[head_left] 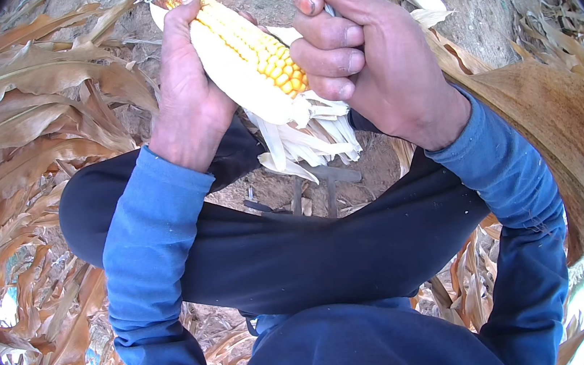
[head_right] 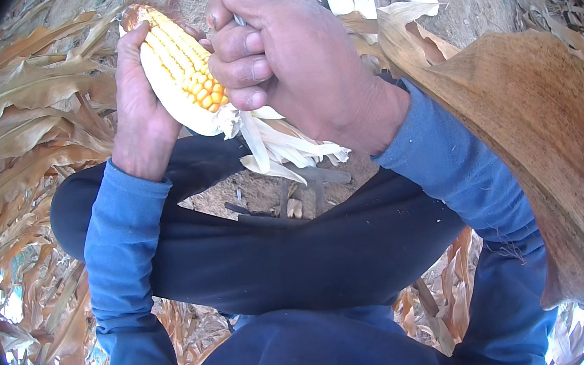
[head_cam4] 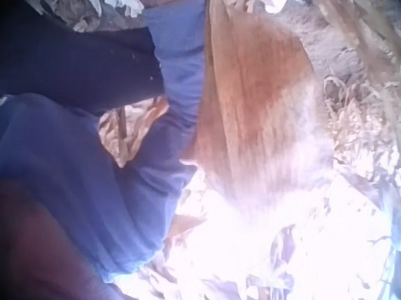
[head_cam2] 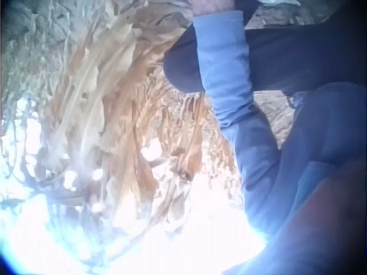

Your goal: The person shucks corn cobs by hand, peeling back the husks and removing the silk to reveal the kernels. The person handles multiple corn cobs one at a time, discarding the husks and silk onto the ground.

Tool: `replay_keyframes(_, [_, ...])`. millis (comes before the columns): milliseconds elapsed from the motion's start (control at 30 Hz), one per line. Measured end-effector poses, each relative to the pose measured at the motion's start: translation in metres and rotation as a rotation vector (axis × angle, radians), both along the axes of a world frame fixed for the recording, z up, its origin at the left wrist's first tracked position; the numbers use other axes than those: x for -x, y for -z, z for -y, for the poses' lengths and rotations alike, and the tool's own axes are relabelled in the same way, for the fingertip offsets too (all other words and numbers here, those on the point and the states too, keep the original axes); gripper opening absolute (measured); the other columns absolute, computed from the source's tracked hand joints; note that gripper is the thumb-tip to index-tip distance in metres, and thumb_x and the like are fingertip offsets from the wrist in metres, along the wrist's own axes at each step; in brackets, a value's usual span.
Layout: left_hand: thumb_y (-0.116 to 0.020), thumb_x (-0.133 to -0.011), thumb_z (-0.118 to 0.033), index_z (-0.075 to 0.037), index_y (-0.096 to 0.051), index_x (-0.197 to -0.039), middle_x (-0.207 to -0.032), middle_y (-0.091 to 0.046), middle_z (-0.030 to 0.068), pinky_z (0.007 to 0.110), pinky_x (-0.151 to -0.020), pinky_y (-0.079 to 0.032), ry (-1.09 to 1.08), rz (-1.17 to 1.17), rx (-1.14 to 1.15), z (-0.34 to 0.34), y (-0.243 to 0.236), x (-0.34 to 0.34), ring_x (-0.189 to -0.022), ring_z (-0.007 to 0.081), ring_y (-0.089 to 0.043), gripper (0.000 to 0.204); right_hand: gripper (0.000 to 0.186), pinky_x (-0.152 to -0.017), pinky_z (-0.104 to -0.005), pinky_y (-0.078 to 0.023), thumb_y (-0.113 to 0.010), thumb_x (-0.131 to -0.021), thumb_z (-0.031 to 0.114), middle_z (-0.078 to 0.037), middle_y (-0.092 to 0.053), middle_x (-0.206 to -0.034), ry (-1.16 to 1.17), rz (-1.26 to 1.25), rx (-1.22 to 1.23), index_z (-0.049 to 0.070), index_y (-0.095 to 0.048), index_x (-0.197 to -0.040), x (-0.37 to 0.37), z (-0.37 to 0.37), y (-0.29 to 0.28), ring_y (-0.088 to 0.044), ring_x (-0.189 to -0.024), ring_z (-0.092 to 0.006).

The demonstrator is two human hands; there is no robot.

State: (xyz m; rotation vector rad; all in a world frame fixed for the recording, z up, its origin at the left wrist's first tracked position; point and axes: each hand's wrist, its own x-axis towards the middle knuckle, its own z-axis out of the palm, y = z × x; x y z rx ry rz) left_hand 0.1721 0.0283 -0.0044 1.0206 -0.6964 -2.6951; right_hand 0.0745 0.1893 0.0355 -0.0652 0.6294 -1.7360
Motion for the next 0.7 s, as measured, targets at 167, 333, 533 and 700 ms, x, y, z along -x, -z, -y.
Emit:
replay_keyframes(167, [-0.047, -0.093, -0.039, 0.0, -0.053, -0.106, -0.089, -0.063, 0.0162, 0.041, -0.084, -0.053, 0.07, -0.029, -0.08, -0.012, -0.01, 0.006, -0.084, 0.0273, -0.064, 0.042, 0.022, -0.044, -0.0218, -0.028, -0.043, -0.101, 0.025, 0.006, -0.035, -0.059, -0.141, 0.273, 0.148, 0.008, -0.049, -0.09, 0.008, -0.001, 0.008, -0.034, -0.048, -0.0058])
replay_keyframes(333, [-0.046, -0.093, -0.04, -0.001, -0.056, -0.102, -0.086, -0.064, 0.0146, 0.038, -0.081, -0.054, 0.097, -0.028, -0.072, -0.014, -0.007, 0.004, -0.081, 0.0255, -0.064, 0.041, 0.023, -0.039, -0.0202, -0.02, -0.04, -0.102, 0.023, 0.007, -0.031, -0.057, -0.134, 0.026, 0.09, 0.007, -0.048, -0.086, 0.001, 0.001, 0.003, -0.026, -0.044, -0.0032])
replay_keyframes(533, [-0.052, -0.097, -0.029, -0.002, -0.055, -0.106, -0.095, -0.064, 0.0108, 0.034, -0.079, -0.055, 0.015, -0.034, 0.146, -0.012, -0.001, 0.003, -0.082, 0.0189, -0.065, 0.029, 0.031, -0.043, -0.0164, -0.027, -0.049, -0.1, 0.035, 0.009, -0.031, -0.058, -0.003, -0.547, -0.37, 0.005, -0.056, -0.095, 0.002, 0.005, -0.006, -0.031, -0.048, -0.0005])
replay_keyframes(700, [-0.058, -0.096, -0.024, 0.004, -0.051, -0.121, -0.106, -0.063, 0.014, 0.035, -0.081, -0.056, -0.037, -0.069, 0.409, -0.025, -0.013, 0.004, -0.095, 0.0204, -0.066, 0.038, 0.037, -0.048, -0.0271, -0.045, -0.064, -0.084, 0.028, -0.005, -0.057, -0.059, 0.007, -1.214, -0.447, -0.007, -0.061, -0.097, -0.011, 0.01, 0.008, -0.056, -0.052, -0.0121])
